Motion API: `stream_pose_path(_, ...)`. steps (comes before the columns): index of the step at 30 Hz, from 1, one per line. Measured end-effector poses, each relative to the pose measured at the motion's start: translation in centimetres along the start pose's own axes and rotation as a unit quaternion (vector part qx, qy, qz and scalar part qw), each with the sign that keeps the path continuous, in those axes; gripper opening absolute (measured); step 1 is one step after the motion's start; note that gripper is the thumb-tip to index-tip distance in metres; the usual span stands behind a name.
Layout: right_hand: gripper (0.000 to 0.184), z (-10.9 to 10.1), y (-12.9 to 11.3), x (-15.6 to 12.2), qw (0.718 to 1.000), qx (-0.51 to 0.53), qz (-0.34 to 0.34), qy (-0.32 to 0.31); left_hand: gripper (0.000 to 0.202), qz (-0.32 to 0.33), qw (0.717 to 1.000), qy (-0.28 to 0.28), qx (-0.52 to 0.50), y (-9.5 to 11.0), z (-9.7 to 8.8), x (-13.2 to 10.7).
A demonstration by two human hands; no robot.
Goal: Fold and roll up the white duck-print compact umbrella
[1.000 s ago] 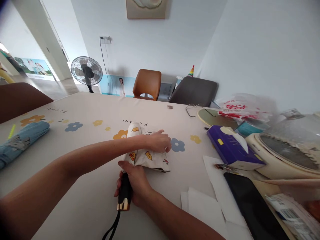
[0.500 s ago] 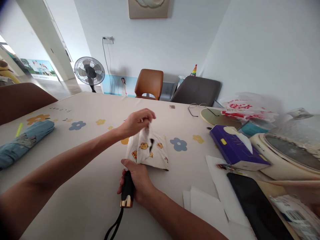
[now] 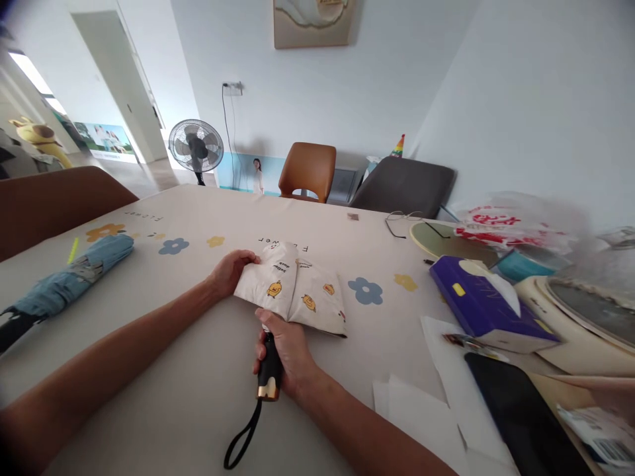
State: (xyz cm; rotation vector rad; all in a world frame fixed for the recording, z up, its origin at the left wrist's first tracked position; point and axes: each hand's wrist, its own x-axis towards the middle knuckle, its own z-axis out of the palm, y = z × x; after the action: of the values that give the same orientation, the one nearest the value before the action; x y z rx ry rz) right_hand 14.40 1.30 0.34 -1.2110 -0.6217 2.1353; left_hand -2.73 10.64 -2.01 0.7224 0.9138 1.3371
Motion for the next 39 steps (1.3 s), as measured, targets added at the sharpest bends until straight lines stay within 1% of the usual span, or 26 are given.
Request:
stream_pose_path(4, 0.038, -0.1, -0.2, -0.3, 1.000, 0.021, 0.011, -0.003, 0.021, 0.024, 0.999, -0.033, 0.021, -0.2, -0.3, 0.0)
stream_pose_path(6, 0.047, -0.3, -0.3, -0.3, 0.999, 0.033, 0.027, -0.013, 0.029, 0.033, 0.998, -0.042, 0.024, -0.3, -0.5, -0.1)
stream_pose_path(8, 0.054, -0.6, -0.6, -0.2, 0.998, 0.043, 0.034, -0.029, 0.034, 0.032, 0.998, -0.046, 0.027, -0.3, -0.6, -0.1)
stream_pose_path(10, 0.056, -0.8, -0.8, 0.2, 0.998, 0.044, 0.024, -0.038, 0.037, 0.017, 0.997, -0.069, 0.033, -0.2, -0.5, -0.2)
stream_pose_path(12, 0.053, -0.9, -1.0, 0.5, 0.999, 0.034, 0.008, -0.036, 0.038, 0.001, 0.995, -0.096, 0.037, 0.0, -0.4, -0.3)
stream_pose_path(14, 0.048, -0.9, -1.1, 0.8, 0.999, 0.022, -0.017, -0.023, 0.035, -0.009, 0.994, -0.101, 0.035, 0.1, -0.2, -0.2)
stream_pose_path(17, 0.041, -0.7, -1.0, 0.8, 0.998, 0.005, -0.055, 0.001, 0.022, -0.015, 0.998, -0.058, 0.022, 0.0, 0.0, 0.2)
stream_pose_path(20, 0.038, -0.6, -0.8, 0.8, 0.998, -0.010, -0.068, 0.008, 0.032, 0.008, 0.998, -0.006, 0.055, -0.4, 0.1, 0.7)
stream_pose_path(24, 0.034, -0.6, -0.5, 1.0, 0.997, -0.016, -0.080, 0.010, 0.032, 0.065, 0.989, 0.044, 0.125, -1.3, 0.5, 0.8)
stream_pose_path(26, 0.032, -0.6, -0.5, 1.1, 0.996, -0.015, -0.083, 0.016, 0.039, 0.094, 0.983, 0.064, 0.144, -1.7, 0.8, 0.5)
stream_pose_path(27, 0.031, -0.6, -0.5, 1.1, 0.996, -0.014, -0.083, 0.020, 0.045, 0.107, 0.980, 0.069, 0.153, -1.8, 1.0, 0.4)
stream_pose_path(29, 0.030, -0.6, -0.4, 1.3, 0.996, -0.013, -0.083, 0.027, 0.054, 0.121, 0.976, 0.060, 0.173, -1.9, 1.3, 0.1)
stream_pose_path(31, 0.031, -0.5, -0.4, 1.3, 0.996, -0.015, -0.086, 0.028, 0.047, 0.117, 0.973, 0.039, 0.193, -1.9, 1.6, 0.1)
stream_pose_path(33, 0.031, -0.3, -0.4, 1.4, 0.995, -0.018, -0.089, 0.034, 0.034, 0.106, 0.971, 0.030, 0.210, -1.9, 1.6, 0.3)
stream_pose_path(35, 0.030, -0.2, -0.4, 1.4, 0.994, -0.013, -0.093, 0.048, 0.026, 0.102, 0.970, 0.044, 0.217, -2.0, 1.6, 0.6)
stream_pose_path(39, 0.030, -0.3, -0.8, 1.4, 0.989, -0.015, -0.120, 0.086, 0.029, 0.115, 0.965, 0.091, 0.218, -2.2, 1.3, 1.2)
